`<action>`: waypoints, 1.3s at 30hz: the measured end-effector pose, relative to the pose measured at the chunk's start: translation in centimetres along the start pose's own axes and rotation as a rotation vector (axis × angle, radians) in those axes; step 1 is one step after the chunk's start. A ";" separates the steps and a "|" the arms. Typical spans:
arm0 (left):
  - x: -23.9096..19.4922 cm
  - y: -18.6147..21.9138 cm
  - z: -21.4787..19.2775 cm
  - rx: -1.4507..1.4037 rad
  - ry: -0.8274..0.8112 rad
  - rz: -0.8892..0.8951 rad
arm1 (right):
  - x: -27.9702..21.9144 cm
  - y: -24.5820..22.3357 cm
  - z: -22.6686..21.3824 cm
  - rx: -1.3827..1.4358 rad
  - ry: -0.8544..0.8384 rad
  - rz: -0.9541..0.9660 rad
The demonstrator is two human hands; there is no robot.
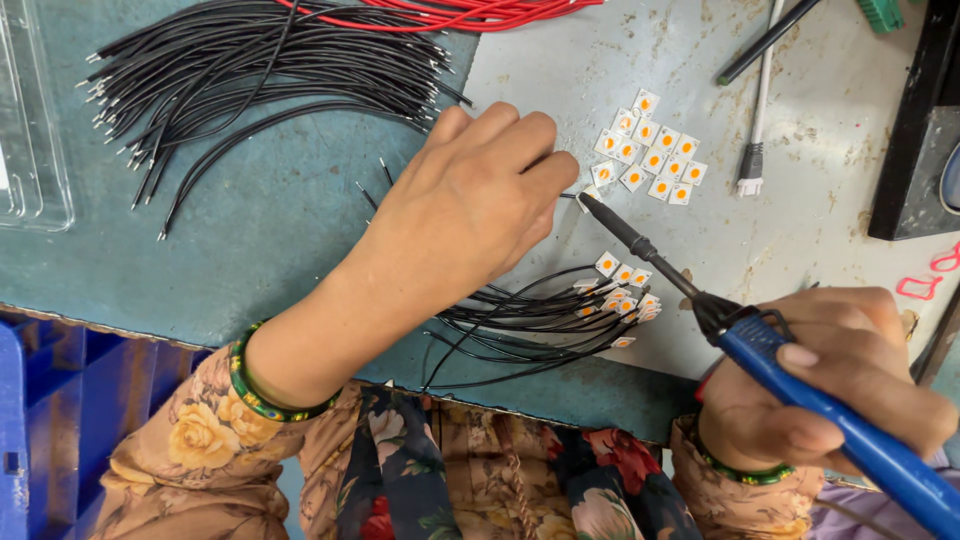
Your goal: The person uses a soldering iron to attach small square LED modules to the ends of black wires. They repeatedly pick up a wire, position an LED, and apply solder to join them, then place the completed unit on the work surface.
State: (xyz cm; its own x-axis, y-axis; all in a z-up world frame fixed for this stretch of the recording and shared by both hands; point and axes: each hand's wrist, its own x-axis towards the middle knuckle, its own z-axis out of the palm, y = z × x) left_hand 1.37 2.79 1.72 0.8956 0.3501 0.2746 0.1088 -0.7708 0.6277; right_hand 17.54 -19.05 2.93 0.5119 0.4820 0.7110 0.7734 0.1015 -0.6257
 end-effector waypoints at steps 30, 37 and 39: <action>-0.2 0.1 0.7 0.049 0.039 0.003 | 0.8 -0.6 0.8 0.008 -0.028 -0.062; -0.2 0.1 0.8 0.062 0.048 0.013 | -0.7 0.5 -0.4 -0.072 0.017 -0.131; -0.2 0.1 0.9 0.070 0.054 0.006 | -1.4 2.0 -2.2 -0.107 0.087 -0.193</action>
